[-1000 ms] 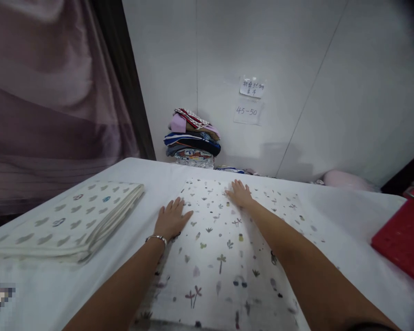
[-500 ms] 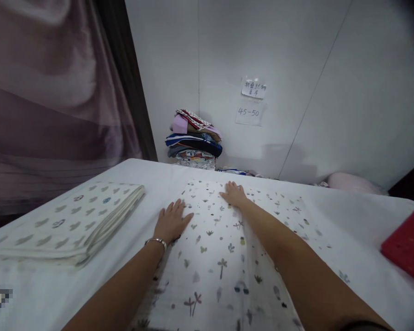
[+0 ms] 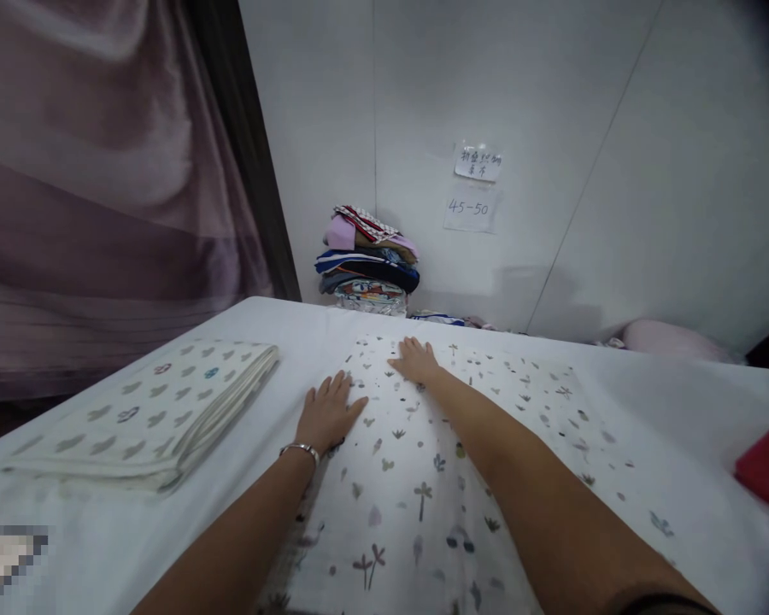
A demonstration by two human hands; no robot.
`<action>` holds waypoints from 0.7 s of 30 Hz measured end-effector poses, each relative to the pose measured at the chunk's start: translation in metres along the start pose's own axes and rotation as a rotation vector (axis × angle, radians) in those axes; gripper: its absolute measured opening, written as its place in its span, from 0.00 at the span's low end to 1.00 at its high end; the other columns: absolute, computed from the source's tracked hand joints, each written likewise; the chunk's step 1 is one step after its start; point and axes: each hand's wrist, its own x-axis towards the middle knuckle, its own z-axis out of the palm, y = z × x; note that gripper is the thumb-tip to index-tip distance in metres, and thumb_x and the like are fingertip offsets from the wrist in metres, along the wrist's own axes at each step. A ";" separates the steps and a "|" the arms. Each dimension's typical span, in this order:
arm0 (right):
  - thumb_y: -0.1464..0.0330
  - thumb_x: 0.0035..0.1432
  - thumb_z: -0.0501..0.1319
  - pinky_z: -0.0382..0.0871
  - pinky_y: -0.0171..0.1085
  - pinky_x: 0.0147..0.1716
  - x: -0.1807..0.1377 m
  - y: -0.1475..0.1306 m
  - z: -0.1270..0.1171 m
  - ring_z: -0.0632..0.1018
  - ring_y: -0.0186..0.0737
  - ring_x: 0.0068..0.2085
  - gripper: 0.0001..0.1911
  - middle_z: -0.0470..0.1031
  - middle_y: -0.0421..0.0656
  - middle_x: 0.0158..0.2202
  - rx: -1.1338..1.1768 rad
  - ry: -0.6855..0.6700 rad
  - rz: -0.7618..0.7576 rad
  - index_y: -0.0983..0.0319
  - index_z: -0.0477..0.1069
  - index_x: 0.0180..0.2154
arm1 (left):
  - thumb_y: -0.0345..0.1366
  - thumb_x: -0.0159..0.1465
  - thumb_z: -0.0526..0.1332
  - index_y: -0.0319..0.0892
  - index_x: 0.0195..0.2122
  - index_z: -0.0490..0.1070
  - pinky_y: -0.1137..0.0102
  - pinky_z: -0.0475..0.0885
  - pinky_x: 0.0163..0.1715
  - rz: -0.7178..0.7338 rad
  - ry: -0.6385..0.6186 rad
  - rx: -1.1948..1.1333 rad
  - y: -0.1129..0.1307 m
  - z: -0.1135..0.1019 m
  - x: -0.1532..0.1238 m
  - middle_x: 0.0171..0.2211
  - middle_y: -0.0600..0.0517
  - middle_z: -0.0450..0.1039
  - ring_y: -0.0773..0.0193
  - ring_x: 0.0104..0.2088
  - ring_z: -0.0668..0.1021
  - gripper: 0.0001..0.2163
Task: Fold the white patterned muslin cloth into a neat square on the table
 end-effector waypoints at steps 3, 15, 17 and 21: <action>0.47 0.61 0.39 0.34 0.52 0.60 0.006 -0.001 0.002 0.39 0.46 0.66 0.37 0.35 0.45 0.67 0.024 -0.042 0.019 0.61 0.44 0.64 | 0.55 0.62 0.41 0.42 0.63 0.51 0.52 0.50 0.59 -0.006 -0.009 -0.021 0.000 -0.001 -0.001 0.65 0.47 0.46 0.51 0.63 0.52 0.32; 0.50 0.63 0.38 0.35 0.53 0.60 -0.089 0.085 -0.011 0.43 0.47 0.65 0.33 0.41 0.47 0.67 -0.003 0.062 0.212 0.62 0.50 0.62 | 0.55 0.61 0.40 0.41 0.64 0.50 0.50 0.49 0.59 -0.012 -0.054 -0.064 -0.001 -0.005 0.002 0.66 0.49 0.42 0.50 0.64 0.50 0.34; 0.51 0.63 0.38 0.37 0.54 0.59 -0.118 0.123 -0.017 0.44 0.46 0.65 0.33 0.42 0.47 0.66 -0.012 0.064 0.323 0.62 0.50 0.62 | 0.56 0.61 0.40 0.41 0.64 0.50 0.50 0.49 0.59 -0.007 -0.051 -0.059 -0.001 -0.005 0.004 0.66 0.49 0.43 0.49 0.64 0.50 0.34; 0.53 0.63 0.38 0.39 0.53 0.59 -0.163 0.183 -0.024 0.44 0.46 0.65 0.31 0.40 0.45 0.67 -0.006 0.057 0.523 0.60 0.50 0.62 | 0.54 0.60 0.40 0.39 0.64 0.50 0.50 0.51 0.58 0.005 -0.051 -0.030 0.001 -0.008 0.006 0.66 0.48 0.43 0.49 0.64 0.51 0.34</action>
